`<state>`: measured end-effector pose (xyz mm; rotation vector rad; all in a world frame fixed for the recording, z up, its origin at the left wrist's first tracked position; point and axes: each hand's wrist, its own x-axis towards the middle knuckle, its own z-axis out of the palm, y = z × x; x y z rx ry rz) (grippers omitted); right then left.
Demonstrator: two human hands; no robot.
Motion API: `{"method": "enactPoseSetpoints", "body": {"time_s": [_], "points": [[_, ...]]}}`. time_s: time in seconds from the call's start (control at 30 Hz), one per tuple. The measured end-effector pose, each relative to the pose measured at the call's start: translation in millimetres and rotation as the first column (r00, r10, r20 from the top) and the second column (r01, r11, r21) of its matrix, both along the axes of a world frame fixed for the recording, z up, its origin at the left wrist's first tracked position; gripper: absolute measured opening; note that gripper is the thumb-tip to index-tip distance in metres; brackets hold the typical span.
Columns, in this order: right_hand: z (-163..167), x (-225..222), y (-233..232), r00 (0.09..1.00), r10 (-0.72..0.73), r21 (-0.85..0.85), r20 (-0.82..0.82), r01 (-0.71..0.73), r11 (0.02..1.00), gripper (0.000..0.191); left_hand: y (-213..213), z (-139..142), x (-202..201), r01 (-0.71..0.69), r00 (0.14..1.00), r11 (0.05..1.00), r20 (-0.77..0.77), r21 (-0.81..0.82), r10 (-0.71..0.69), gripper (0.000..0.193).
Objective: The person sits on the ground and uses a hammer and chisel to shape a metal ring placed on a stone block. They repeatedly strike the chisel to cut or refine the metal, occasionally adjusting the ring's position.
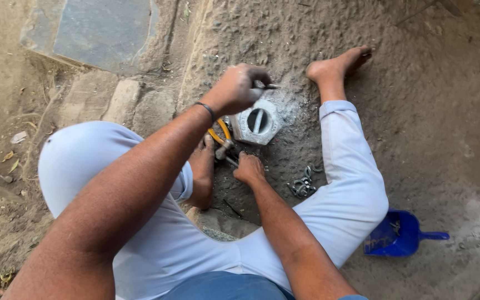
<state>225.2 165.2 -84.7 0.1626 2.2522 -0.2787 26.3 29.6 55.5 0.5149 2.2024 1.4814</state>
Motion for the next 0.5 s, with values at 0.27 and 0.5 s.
{"method": "enactPoseSetpoints", "body": {"time_s": [0.27, 0.5], "points": [[81, 60, -3, 0.969, -0.236, -0.208, -0.068, 0.218, 0.954, 0.032, -15, 6, 70, -0.135, 0.972, 0.957, -0.221, -0.258, 0.077, 0.024], [171, 59, 12, 0.615, -0.786, -0.673, 0.051, 0.603, 0.428, 0.02, -38, -34, 72, -0.226, 0.954, 0.916, -0.268, -0.333, 0.138, 0.016]]}}
